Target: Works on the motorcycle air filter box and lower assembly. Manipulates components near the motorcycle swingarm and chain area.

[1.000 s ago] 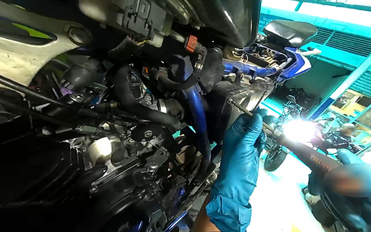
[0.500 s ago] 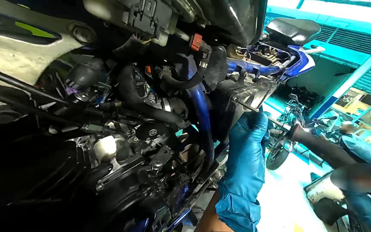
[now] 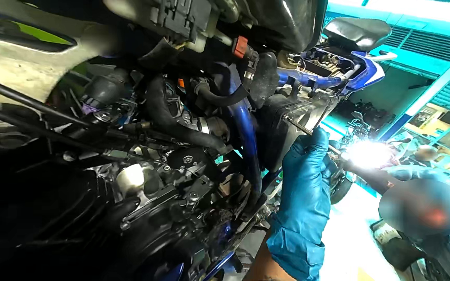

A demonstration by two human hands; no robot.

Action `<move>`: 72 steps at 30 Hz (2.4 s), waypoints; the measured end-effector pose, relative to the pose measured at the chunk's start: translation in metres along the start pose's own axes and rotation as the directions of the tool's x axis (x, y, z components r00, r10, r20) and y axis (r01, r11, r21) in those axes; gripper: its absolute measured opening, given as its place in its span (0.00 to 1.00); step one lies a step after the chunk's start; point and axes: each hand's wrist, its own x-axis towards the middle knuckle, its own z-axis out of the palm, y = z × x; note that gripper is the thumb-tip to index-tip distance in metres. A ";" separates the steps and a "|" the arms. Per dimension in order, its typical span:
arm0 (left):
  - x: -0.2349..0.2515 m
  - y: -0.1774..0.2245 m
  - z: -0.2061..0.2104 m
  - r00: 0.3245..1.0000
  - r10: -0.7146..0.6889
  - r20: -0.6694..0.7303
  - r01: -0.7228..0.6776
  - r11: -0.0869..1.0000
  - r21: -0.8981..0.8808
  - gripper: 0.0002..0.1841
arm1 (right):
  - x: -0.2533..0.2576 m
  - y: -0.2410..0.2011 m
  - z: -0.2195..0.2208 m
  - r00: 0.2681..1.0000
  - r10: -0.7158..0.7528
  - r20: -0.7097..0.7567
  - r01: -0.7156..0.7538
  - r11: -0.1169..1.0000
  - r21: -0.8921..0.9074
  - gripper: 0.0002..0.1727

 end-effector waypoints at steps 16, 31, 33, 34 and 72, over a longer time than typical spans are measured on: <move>-0.012 0.004 0.009 0.997 0.081 0.018 -0.082 0.942 0.325 0.15 | -0.007 -0.004 -0.013 0.843 -0.482 0.237 0.524 0.640 -0.562 0.26; 0.007 -0.006 -0.004 0.978 0.166 0.127 -0.183 0.973 0.143 0.28 | -0.007 -0.007 -0.008 0.945 -0.273 0.177 0.319 0.885 -0.339 0.16; 0.007 -0.006 -0.004 0.979 0.163 0.121 -0.181 0.969 0.166 0.27 | -0.009 -0.008 -0.014 0.831 -0.472 0.295 0.549 0.611 -0.570 0.27; 0.006 -0.006 -0.003 0.979 0.165 0.118 -0.184 0.967 0.176 0.27 | -0.008 -0.005 -0.014 0.805 -0.513 0.297 0.583 0.595 -0.552 0.28; 0.005 0.001 0.006 0.971 0.226 0.080 -0.237 0.955 0.179 0.24 | -0.007 0.019 -0.010 0.738 -0.637 0.223 0.632 0.534 -0.562 0.23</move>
